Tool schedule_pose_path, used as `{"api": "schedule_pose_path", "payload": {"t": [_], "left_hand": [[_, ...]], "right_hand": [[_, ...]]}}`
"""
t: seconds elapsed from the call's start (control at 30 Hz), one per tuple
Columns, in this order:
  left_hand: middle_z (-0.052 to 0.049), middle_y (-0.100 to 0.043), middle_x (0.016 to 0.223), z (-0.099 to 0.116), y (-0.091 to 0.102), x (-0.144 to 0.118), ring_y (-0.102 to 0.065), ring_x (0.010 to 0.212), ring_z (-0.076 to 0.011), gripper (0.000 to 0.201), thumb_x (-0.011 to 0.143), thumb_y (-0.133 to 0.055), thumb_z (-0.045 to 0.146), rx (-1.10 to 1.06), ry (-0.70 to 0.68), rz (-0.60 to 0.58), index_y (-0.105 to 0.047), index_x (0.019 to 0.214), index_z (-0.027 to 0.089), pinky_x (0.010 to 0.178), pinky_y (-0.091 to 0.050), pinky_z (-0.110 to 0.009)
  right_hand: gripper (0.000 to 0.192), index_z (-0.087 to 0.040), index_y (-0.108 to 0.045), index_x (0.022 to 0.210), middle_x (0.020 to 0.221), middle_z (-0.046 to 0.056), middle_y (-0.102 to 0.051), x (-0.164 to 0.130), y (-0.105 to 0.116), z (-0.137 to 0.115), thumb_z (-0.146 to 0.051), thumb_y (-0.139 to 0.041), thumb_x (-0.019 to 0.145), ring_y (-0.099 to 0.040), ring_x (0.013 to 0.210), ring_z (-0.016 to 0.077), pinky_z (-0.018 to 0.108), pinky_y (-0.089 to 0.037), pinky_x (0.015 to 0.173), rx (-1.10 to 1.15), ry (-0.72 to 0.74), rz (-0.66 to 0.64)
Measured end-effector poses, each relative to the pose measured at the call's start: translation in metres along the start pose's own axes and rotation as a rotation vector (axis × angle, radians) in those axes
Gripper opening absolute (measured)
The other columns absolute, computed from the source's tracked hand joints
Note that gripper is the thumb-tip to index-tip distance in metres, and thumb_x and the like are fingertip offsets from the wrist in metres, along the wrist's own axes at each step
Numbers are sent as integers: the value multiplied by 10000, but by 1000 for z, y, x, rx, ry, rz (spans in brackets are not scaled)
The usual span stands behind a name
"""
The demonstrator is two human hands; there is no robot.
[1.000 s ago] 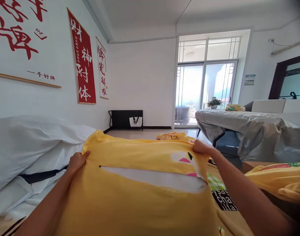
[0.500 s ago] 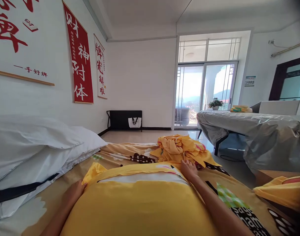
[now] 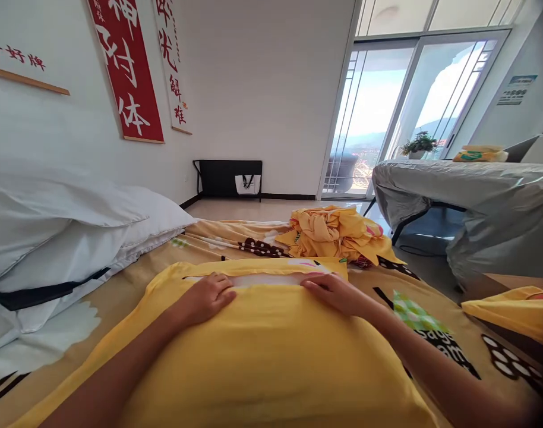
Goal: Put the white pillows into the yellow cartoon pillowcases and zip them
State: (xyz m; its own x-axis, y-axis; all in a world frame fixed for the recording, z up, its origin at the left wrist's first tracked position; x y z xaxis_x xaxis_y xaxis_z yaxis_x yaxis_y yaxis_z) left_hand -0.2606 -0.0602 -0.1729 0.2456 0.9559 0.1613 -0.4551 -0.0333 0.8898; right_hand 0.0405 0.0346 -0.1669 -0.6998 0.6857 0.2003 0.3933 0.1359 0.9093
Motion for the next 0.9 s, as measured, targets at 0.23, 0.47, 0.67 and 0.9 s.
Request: {"api": "schedule_pose_path", "payload": {"t": [0.23,0.47,0.67,0.9], "left_hand": [[-62,-665,994,-43,-13,-7,-592,918,-233,475,903,-350,562,-139,108,-105,-664,934,206,799,-430,-293],[-61,-654,853,-39,-17,-4,-586,815,-226,479,895,-337,570,-1,101,-1,-601,802,182,716,-396,-279],[-18,-568,620,-4,51,8,-520,609,-181,528,862,-359,620,208,112,-2,-553,639,183,552,-277,-265],[-46,-644,826,-13,14,7,-581,776,-201,599,863,-312,642,114,77,-14,-620,630,185,681,-393,-259]], "right_hand": [[591,-213,-642,753,740,37,-664,-35,-35,50,-599,-233,938,-576,678,182,284,-389,661,61,-133,-188],[591,-201,-601,724,717,55,-648,-39,-45,42,-591,-216,944,-578,691,195,288,-373,653,-37,-148,52],[606,-193,-638,726,757,76,-672,-35,36,22,-644,-278,912,-578,673,183,282,-316,609,-315,-44,-43],[689,-165,-679,773,854,121,-683,-44,25,28,-693,-251,887,-606,764,222,307,-380,676,-353,-94,-128]]}}
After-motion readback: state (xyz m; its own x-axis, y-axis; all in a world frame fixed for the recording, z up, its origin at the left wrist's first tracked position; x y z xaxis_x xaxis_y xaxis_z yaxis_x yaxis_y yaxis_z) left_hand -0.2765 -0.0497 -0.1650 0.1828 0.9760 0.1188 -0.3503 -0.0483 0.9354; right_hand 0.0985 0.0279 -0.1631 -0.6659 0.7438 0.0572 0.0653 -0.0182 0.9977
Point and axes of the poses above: each hand's wrist, its own x-axis towards the middle knuckle, its own y-axis out of the back of the hand, z = x × y, the point moved 2 cm from there along x, towards the middle knuckle
